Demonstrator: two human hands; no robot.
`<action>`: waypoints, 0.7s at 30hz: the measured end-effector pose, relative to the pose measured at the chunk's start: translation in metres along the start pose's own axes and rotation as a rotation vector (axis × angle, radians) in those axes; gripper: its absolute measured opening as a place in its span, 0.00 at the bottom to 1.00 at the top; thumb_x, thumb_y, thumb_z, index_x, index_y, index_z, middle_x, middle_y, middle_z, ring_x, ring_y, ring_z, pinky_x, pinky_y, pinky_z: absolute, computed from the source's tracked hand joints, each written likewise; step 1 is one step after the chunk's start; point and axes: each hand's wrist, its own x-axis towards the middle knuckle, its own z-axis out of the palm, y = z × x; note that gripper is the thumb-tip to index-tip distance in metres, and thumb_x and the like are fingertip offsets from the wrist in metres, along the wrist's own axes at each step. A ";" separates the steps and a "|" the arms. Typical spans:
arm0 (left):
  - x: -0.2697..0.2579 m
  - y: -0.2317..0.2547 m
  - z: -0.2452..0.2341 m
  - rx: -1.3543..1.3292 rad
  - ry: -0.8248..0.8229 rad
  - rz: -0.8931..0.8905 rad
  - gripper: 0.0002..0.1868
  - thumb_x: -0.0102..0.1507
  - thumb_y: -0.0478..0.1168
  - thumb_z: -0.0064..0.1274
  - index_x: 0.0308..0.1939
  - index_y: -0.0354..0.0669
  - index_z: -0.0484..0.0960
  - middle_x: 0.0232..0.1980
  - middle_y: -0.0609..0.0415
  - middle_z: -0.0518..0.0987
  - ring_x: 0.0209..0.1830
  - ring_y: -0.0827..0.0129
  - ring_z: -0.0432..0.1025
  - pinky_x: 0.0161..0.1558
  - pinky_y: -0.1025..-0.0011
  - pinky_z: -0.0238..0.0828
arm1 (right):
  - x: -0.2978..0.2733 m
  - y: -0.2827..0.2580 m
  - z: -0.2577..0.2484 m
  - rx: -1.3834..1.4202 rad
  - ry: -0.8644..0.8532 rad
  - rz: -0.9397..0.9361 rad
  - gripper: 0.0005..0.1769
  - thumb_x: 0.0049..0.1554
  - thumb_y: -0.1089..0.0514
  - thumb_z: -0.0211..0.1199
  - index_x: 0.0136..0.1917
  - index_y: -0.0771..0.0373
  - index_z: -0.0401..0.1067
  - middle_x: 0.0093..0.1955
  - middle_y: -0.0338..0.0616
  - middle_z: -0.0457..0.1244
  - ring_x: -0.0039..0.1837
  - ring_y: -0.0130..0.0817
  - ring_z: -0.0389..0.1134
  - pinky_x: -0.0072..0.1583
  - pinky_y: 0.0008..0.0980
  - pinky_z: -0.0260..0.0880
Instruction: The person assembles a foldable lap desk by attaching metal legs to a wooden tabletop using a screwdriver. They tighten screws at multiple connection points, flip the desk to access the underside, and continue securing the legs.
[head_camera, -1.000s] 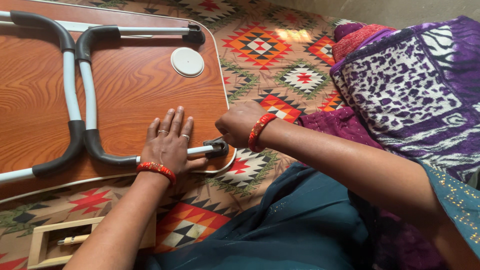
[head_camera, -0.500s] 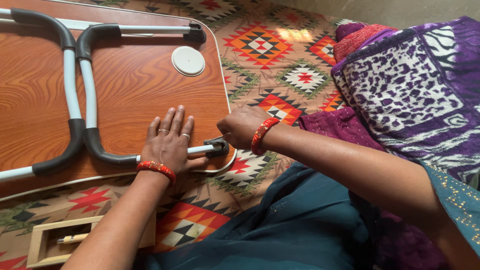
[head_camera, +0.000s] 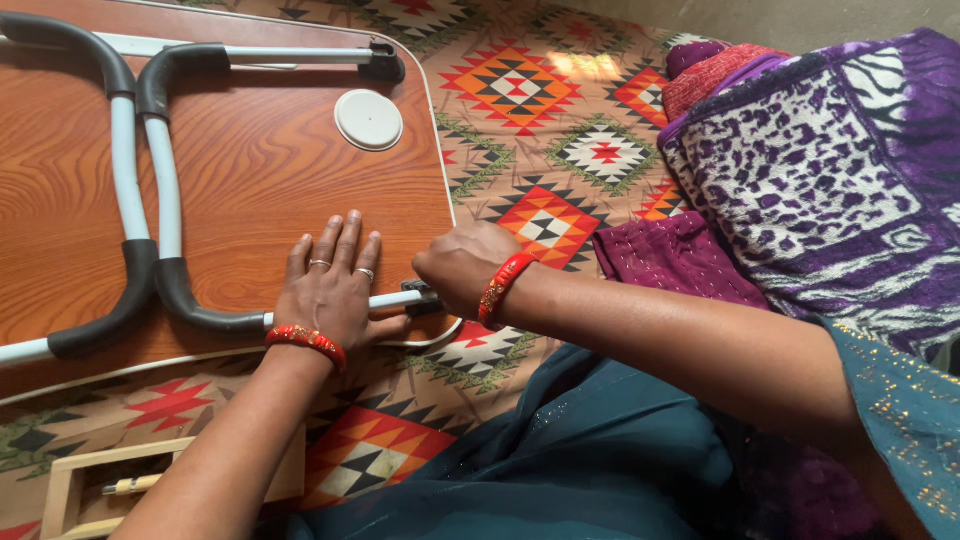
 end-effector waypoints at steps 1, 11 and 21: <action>0.000 0.000 0.000 0.003 0.003 -0.001 0.65 0.48 0.82 0.51 0.78 0.49 0.51 0.83 0.49 0.44 0.82 0.61 0.38 0.74 0.53 0.33 | 0.000 -0.001 -0.001 0.025 -0.007 0.023 0.06 0.53 0.55 0.61 0.43 0.56 0.77 0.40 0.49 0.70 0.46 0.51 0.72 0.45 0.51 0.71; 0.000 0.002 0.001 -0.009 0.019 -0.011 0.65 0.48 0.81 0.52 0.78 0.49 0.52 0.82 0.48 0.45 0.82 0.60 0.38 0.74 0.53 0.33 | 0.005 -0.008 -0.025 0.082 -0.203 0.212 0.13 0.53 0.51 0.64 0.43 0.63 0.79 0.44 0.57 0.70 0.51 0.53 0.73 0.52 0.47 0.73; 0.001 0.003 0.002 0.000 0.017 -0.016 0.64 0.47 0.81 0.51 0.78 0.50 0.52 0.82 0.48 0.44 0.82 0.60 0.38 0.75 0.52 0.32 | 0.022 0.015 0.000 0.386 -0.296 0.342 0.13 0.52 0.55 0.60 0.43 0.62 0.82 0.43 0.57 0.71 0.49 0.52 0.74 0.53 0.45 0.72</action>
